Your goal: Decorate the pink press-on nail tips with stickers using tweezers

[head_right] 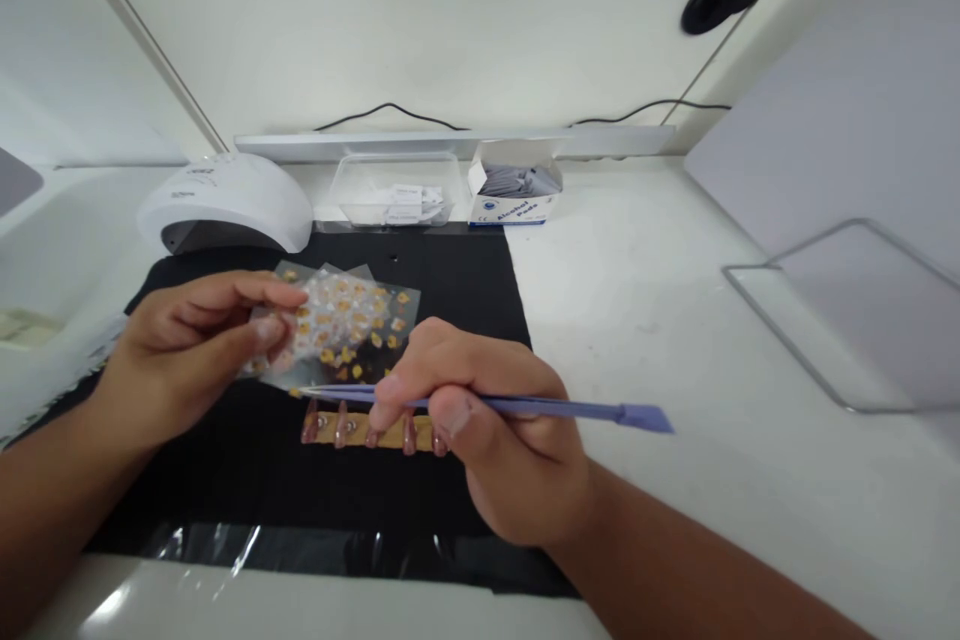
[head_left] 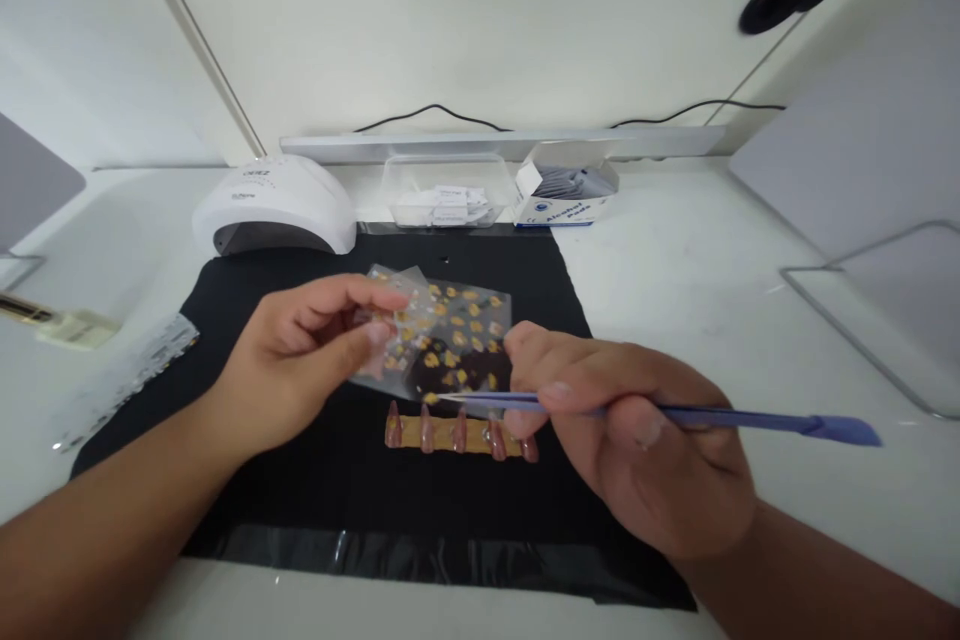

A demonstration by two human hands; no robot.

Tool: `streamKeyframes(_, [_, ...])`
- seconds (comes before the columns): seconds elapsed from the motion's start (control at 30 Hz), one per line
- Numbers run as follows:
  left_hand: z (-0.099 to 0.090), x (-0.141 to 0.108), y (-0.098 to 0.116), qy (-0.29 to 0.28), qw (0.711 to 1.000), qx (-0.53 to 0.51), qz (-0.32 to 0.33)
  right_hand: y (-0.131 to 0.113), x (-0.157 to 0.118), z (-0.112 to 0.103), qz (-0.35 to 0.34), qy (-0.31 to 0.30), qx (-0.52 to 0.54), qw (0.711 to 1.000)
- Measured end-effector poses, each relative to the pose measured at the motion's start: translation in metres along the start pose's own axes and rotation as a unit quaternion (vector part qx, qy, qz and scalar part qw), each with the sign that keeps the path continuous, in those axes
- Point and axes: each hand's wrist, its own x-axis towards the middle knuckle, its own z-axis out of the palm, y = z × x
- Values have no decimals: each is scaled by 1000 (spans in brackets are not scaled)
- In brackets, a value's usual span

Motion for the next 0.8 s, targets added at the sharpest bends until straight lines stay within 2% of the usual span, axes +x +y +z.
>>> streamKeyframes(0.07, [-9,10,-10,1,999,4,-38,0,-1,-1,29,5,5,1000])
streamKeyframes(0.17, [-19,22,-24,-36,990,54,-128,2,-2,-3,74,26,7,997])
streamKeyframes(0.23, [-23,26,-30,-59,980,133,-138,5,0,-5,88,40,14,995])
streamKeyframes(0.3, [-26,27,-33,-49,962,256,-85,8,3,-7,101,56,32,993])
streamKeyframes(0.37, [-30,27,-29,-9,933,359,-5,12,6,-8,126,66,51,989])
streamKeyframes(0.43, [-35,26,-21,9,920,389,42,15,8,-9,143,68,66,985])
streamKeyframes(0.47, [-37,26,-15,-11,922,384,40,17,9,-10,149,67,73,984])
streamKeyframes(0.53, [-40,25,-3,-113,919,377,-1,20,10,-11,158,67,88,981])
streamKeyframes(0.6, [-39,21,10,-246,887,385,-68,21,11,-12,168,68,97,979])
streamKeyframes(0.67, [-33,15,19,-334,843,402,-130,22,13,-12,176,68,99,977])
streamKeyframes(0.73, [-24,8,24,-366,813,427,-154,22,14,-13,183,69,98,976])
streamKeyframes(0.8, [-14,0,25,-363,800,456,-140,23,16,-13,186,72,99,975])
